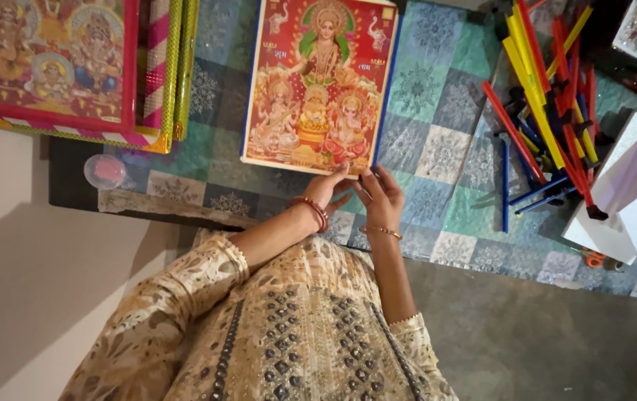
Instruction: The person picks up a blue plastic frame and a religious print, lays the print on the table, and slides the print into the frame's edge channel. They press the print flat, fit the frame's backing board, and hold up the assembled framed print.
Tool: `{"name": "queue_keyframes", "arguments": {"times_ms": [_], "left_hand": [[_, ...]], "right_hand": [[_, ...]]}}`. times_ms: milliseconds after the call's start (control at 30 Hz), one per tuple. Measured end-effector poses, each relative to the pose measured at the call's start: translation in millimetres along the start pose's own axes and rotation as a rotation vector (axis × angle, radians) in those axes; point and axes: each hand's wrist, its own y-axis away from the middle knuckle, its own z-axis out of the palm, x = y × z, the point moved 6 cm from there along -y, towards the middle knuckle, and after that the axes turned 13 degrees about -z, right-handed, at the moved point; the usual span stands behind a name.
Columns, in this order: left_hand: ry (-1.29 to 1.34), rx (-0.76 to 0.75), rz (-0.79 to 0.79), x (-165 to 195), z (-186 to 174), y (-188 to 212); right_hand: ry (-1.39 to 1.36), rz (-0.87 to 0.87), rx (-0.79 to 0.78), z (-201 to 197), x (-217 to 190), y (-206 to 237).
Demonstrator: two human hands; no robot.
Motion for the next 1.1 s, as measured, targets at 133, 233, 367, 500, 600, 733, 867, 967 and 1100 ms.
{"name": "queue_keyframes", "arguments": {"times_ms": [133,233,367,500,600,733,867,967,1100], "left_hand": [[-0.13,0.047,-0.099,0,2,10],[-0.378,-0.096,-0.359,-2,12,36],[-1.137,-0.011,0.279,76,29,93],[-1.124,0.27,0.963,208,49,138],[-1.089,0.236,1.636,281,70,174],[-1.058,0.23,1.542,324,79,159],[-0.99,0.208,1.411,324,71,160],[-0.888,0.041,1.421,310,62,184],[-1.055,0.038,1.301,287,31,234]], "right_hand": [[0.053,-0.027,-0.025,-4,-2,-8],[0.119,-0.076,-0.039,-12,-14,-15],[0.266,-0.222,-0.123,-18,-52,-24],[0.413,-0.428,-0.217,-11,-104,-25],[0.703,-0.545,-0.265,3,-151,-19],[0.921,-0.727,-0.419,40,-212,-1],[1.109,-0.916,-0.542,71,-251,20],[1.15,-1.0,-0.596,82,-262,35],[1.164,-1.056,-0.617,84,-259,60]]}}
